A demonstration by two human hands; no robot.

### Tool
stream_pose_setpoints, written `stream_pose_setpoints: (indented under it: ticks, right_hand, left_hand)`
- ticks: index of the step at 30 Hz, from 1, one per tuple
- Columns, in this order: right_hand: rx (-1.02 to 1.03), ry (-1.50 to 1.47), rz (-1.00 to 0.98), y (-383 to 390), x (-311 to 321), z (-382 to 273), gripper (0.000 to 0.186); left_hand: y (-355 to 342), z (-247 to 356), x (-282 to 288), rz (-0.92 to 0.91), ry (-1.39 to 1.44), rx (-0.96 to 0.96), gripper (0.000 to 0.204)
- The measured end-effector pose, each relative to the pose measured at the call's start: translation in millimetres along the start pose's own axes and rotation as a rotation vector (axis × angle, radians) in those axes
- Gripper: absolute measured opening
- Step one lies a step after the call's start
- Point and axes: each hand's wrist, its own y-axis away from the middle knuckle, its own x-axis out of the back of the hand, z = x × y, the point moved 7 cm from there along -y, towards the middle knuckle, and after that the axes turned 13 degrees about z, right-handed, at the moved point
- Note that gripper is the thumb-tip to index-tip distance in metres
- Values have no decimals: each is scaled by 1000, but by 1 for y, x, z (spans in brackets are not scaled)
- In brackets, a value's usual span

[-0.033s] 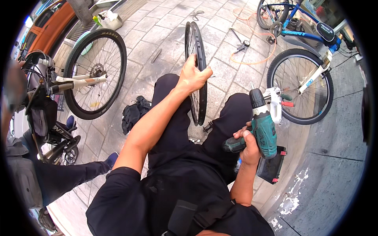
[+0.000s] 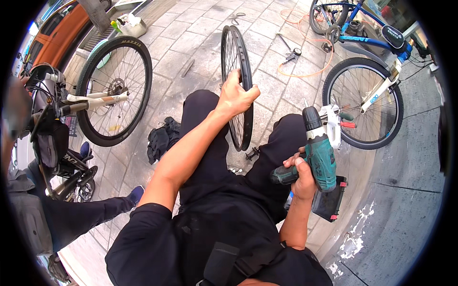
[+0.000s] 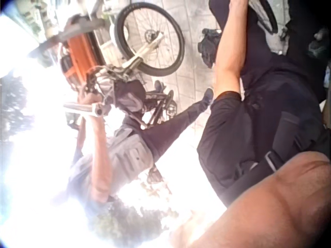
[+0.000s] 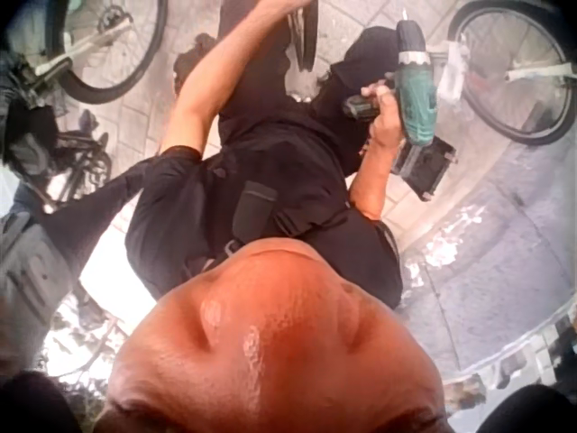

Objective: The person sits on the sidewalk and works on a bicycle wheel, using a cordless drill to tighten or adjust components on the rim. They also open a toolbox and select tools while handling the wheel.

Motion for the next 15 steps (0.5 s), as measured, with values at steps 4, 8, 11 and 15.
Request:
stream_pose_setpoints:
  ticks: [4, 8, 11, 15]
  right_hand:
    - [13, 59, -10, 0, 0, -8, 33]
    - [29, 113, 9, 4, -15, -12, 35]
    - [15, 164, -22, 2, -21, -5, 34]
    - [-44, 324, -152, -1, -32, -4, 32]
  left_hand:
    - [25, -5, -4, 9, -30, -67, 44]
    - [44, -39, -14, 27, 14, -165, 47]
    - [69, -58, -29, 52, 19, -188, 45]
    - [90, -46, -41, 13, 261, -29, 61]
